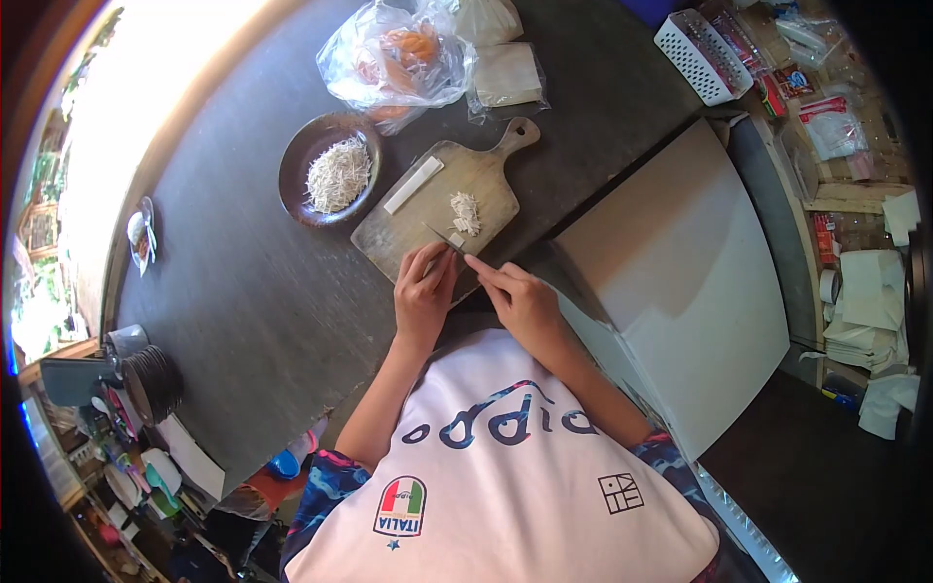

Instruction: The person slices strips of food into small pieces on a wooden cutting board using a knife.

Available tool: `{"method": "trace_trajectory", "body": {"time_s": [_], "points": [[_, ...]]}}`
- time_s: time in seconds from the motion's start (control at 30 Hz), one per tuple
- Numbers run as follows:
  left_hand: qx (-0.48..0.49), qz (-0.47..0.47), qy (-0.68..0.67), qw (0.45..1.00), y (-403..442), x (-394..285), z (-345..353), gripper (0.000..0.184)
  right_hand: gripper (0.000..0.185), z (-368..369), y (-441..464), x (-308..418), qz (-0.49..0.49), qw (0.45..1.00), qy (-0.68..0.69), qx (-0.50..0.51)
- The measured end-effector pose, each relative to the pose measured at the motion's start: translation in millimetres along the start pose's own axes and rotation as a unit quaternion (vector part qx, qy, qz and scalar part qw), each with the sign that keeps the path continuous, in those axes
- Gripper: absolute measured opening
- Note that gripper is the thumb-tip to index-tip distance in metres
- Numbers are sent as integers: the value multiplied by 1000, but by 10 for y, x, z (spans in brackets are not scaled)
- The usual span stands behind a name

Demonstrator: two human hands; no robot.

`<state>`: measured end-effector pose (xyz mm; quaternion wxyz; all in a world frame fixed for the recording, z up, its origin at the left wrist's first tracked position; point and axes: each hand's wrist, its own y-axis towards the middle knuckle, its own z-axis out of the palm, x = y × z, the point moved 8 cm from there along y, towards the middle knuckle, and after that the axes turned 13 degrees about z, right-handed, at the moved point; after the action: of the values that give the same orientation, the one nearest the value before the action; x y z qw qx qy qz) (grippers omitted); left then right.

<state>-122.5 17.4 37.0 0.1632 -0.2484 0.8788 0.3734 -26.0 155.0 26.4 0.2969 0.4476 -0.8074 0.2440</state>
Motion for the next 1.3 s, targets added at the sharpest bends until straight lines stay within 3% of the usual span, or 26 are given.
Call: {"method": "trace_trajectory", "body": {"time_s": [1.3], "points": [[-12, -12, 8, 1000, -41, -10, -22, 18, 47, 18, -45, -22, 10, 1000, 5, -4]]}}
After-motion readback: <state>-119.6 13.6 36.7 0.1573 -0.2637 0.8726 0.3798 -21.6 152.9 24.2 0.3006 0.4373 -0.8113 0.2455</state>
